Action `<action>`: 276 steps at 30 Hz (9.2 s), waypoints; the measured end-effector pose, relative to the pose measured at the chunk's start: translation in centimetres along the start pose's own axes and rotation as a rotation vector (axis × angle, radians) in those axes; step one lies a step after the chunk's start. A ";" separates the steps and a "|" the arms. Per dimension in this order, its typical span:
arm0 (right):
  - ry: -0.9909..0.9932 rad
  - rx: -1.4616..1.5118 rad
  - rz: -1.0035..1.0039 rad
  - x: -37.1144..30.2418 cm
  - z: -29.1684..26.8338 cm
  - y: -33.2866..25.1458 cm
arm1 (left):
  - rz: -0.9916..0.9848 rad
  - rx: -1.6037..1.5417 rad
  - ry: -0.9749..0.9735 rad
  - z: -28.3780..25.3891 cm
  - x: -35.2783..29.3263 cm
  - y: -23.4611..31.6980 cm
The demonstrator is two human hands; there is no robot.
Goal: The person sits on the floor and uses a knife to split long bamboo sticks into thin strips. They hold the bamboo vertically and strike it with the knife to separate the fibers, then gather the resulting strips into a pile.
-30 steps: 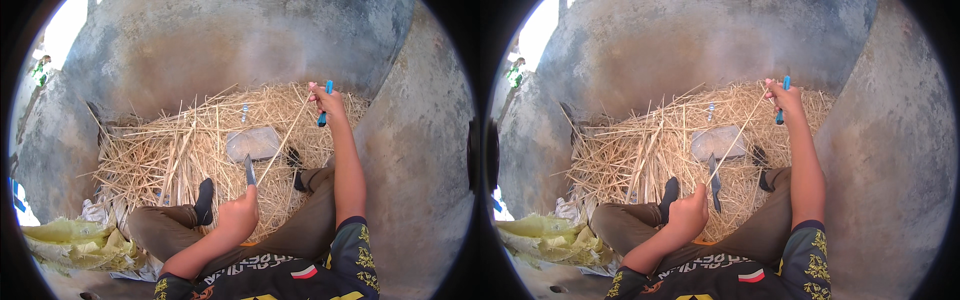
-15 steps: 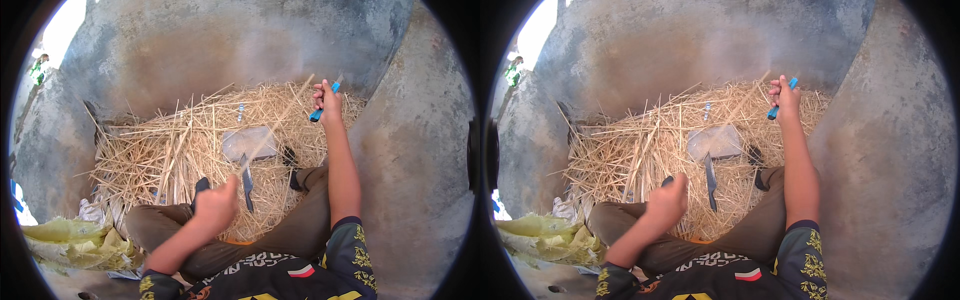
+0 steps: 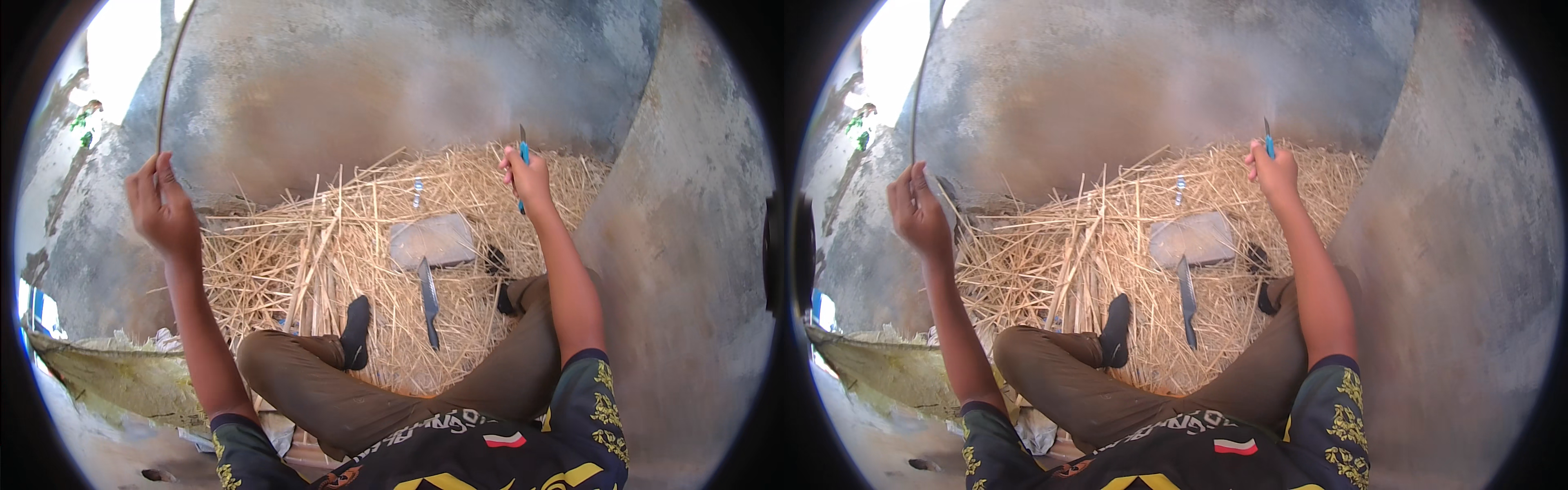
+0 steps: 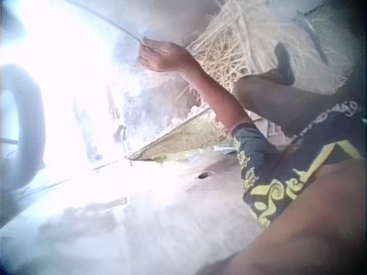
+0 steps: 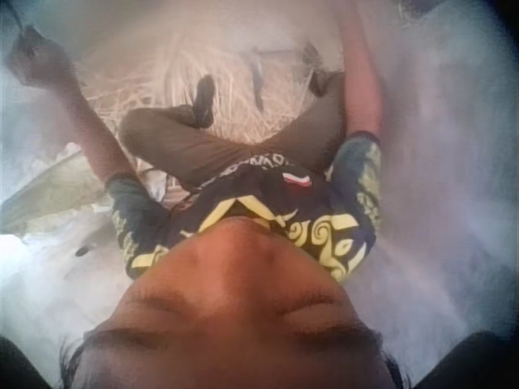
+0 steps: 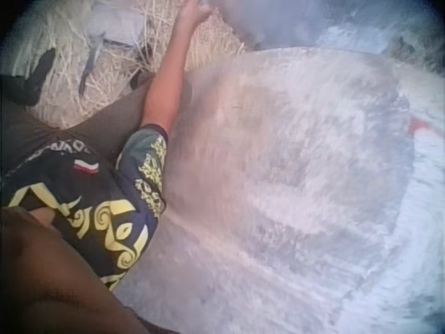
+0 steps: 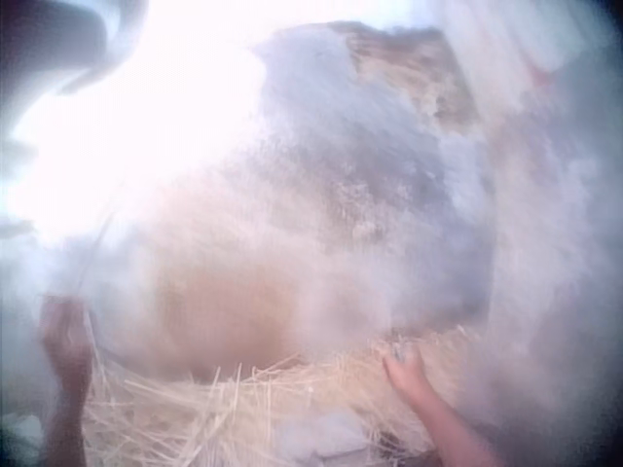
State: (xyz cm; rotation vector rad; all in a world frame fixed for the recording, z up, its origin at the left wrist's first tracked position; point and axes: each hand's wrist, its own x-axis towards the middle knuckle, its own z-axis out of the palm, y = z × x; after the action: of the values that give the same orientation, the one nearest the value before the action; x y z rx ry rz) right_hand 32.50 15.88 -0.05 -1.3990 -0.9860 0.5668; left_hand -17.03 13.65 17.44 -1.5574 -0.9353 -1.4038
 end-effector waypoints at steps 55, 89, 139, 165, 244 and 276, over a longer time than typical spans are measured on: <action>-0.267 0.092 -0.090 -3.9 0.3 -3.0 | -1.547 -1.491 -1.428 -4.5 -16.9 23.5; -0.376 -0.873 -0.844 -13.2 13.3 -1.1 | -1.602 -1.253 -0.807 -5.4 -22.9 23.2; -0.313 -0.971 -1.351 -16.7 10.1 -4.1 | -1.835 -1.431 -0.608 -4.1 -20.4 20.8; -0.254 -0.950 -1.212 -13.3 9.0 -4.3 | -1.728 -1.371 -0.740 -3.9 -21.6 20.7; -0.381 -0.825 -1.454 -14.2 8.1 -4.4 | -1.750 -1.226 -0.925 -3.0 -20.8 16.5; -0.245 -0.829 -0.984 -13.9 11.9 0.2 | -0.977 -0.803 -0.916 -4.2 -22.3 21.3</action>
State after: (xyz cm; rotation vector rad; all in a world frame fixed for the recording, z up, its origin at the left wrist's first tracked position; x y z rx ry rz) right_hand 15.54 10.82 -4.73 -1.3062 -2.0598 -0.4845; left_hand -1.40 1.51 -6.57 -2.6484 -2.0378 -1.8445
